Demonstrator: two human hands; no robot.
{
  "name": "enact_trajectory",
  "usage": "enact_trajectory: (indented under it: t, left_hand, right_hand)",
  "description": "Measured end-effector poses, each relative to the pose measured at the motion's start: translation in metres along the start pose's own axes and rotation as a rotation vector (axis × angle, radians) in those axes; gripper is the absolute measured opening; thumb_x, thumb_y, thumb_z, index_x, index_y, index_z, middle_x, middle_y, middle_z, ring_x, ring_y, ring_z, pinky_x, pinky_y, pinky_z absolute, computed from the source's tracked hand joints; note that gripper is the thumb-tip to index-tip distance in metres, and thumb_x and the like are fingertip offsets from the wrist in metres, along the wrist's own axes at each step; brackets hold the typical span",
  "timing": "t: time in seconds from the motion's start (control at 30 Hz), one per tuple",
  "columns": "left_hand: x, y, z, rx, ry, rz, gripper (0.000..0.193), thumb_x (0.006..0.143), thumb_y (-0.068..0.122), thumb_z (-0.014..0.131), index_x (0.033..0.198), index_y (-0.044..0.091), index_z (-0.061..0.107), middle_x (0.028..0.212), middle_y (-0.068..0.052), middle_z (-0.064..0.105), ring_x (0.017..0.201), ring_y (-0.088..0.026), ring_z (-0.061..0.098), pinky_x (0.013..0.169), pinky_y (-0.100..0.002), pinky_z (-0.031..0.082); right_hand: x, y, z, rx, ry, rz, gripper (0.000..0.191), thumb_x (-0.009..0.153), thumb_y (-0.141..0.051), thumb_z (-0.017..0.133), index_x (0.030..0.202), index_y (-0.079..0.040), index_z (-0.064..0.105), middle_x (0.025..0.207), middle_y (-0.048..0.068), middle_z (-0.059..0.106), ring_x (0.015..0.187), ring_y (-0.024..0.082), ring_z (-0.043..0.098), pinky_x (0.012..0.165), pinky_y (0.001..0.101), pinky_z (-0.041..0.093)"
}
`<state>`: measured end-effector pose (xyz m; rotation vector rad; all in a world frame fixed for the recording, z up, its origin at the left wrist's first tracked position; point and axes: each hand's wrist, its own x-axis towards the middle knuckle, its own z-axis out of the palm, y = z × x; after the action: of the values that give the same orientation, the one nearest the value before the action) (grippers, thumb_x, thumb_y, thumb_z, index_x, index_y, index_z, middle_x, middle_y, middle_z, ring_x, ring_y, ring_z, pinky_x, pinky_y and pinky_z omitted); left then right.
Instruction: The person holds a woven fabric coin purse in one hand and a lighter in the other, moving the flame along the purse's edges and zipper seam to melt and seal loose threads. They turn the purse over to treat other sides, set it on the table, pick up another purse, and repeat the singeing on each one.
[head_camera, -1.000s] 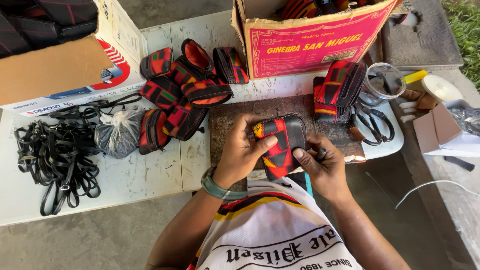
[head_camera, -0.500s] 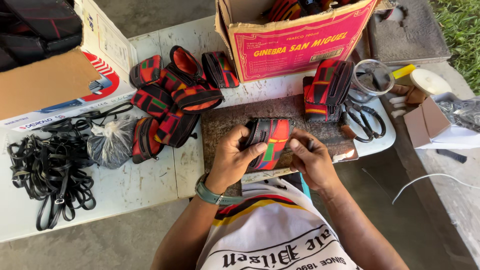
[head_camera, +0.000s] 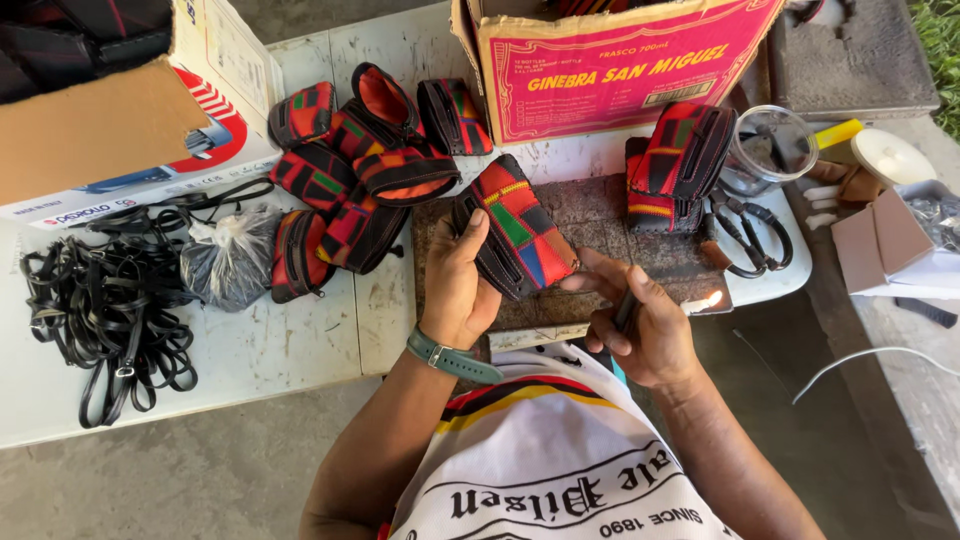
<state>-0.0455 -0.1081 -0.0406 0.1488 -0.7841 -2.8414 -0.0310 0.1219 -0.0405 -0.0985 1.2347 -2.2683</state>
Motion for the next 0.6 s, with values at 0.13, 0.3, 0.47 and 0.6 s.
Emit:
enact_trajectory:
  t: [0.13, 0.3, 0.47, 0.6]
  left_hand:
    - [-0.001, -0.003, -0.001, -0.018, 0.013, 0.018, 0.020, 0.101, 0.010, 0.066, 0.120, 0.008, 0.061, 0.118, -0.005, 0.069, 0.107, -0.016, 0.068, 0.096, -0.037, 0.057]
    - [-0.008, -0.003, 0.010, 0.000, -0.046, 0.053, 0.022, 0.102, 0.008, 0.068, 0.122, 0.007, 0.060, 0.118, -0.005, 0.069, 0.108, -0.016, 0.068, 0.097, -0.036, 0.057]
    - [-0.020, -0.001, 0.017, 0.081, -0.103, 0.088, 0.020, 0.097, 0.007, 0.070, 0.116, 0.007, 0.064, 0.114, -0.006, 0.071, 0.104, -0.015, 0.068, 0.093, -0.034, 0.058]
    - [-0.052, 0.004, 0.000, 1.441, -0.519, 0.336, 0.012, 0.091, 0.013, 0.077, 0.100, 0.008, 0.071, 0.097, -0.010, 0.073, 0.090, -0.022, 0.070, 0.082, -0.039, 0.056]
  right_hand:
    - [0.000, -0.001, 0.001, 0.084, -0.027, -0.002, 0.062, 0.101, -0.051, 0.051, 0.146, -0.009, 0.054, 0.125, 0.013, 0.068, 0.047, 0.008, 0.041, 0.056, 0.0294, 0.049]
    - [-0.002, -0.002, 0.000, 0.118, -0.002, 0.001, 0.063, 0.100, -0.050, 0.053, 0.147, -0.008, 0.055, 0.124, 0.013, 0.068, 0.048, 0.008, 0.042, 0.057, 0.0299, 0.050]
    - [-0.001, -0.006, 0.000, 0.092, 0.056, -0.014, 0.067, 0.097, -0.053, 0.056, 0.147, -0.008, 0.055, 0.126, 0.013, 0.068, 0.049, 0.007, 0.041, 0.058, 0.0291, 0.051]
    - [0.000, -0.005, -0.012, 0.073, 0.006, 0.072, 0.072, 0.093, -0.054, 0.063, 0.140, 0.000, 0.059, 0.117, 0.013, 0.072, 0.051, 0.005, 0.047, 0.047, 0.0226, 0.047]
